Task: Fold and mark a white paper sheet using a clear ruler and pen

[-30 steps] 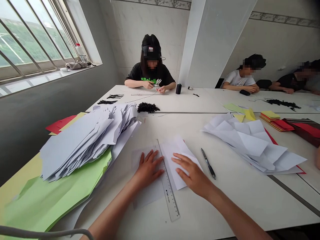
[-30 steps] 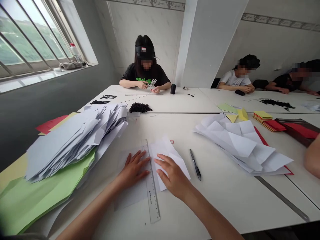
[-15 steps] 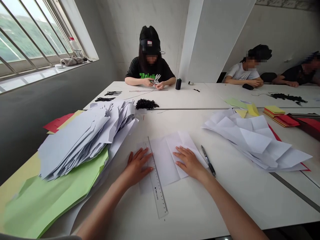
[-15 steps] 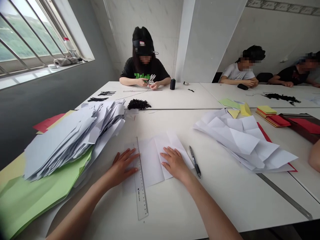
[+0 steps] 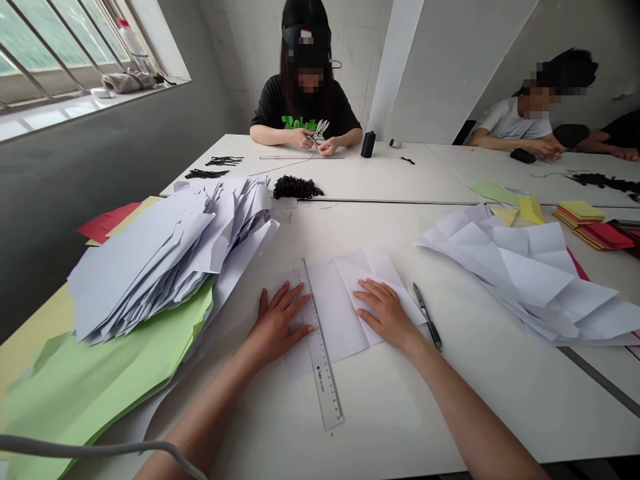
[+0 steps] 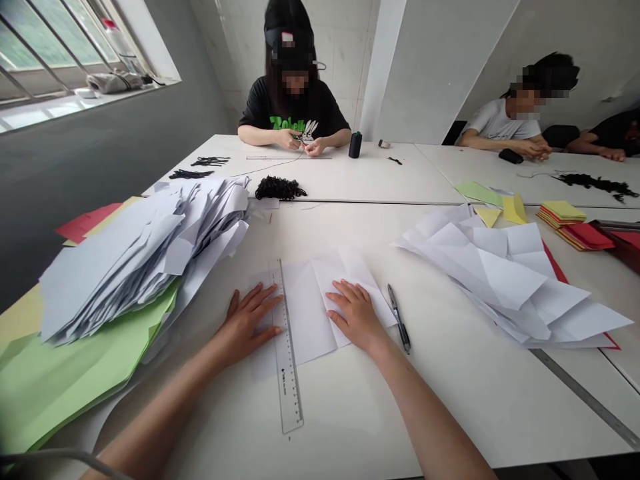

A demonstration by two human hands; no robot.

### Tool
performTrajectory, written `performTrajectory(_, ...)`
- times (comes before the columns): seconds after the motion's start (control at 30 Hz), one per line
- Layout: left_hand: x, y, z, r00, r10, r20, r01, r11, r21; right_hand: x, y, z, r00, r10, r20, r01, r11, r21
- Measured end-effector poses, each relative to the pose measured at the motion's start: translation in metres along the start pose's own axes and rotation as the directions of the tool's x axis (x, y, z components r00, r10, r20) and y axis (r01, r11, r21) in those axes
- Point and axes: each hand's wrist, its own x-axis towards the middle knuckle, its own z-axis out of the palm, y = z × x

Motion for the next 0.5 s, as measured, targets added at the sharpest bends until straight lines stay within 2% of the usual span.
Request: performTrajectory(0.5, -0.0042, -0.0010, -0.0012, 1.000, 0.004, -0.020, -0.004, 1.000, 0.005, -0.0005, 0.0017, 0.0050, 1.000, -0.024, -0.016, 0.024, 1.000, -0.007)
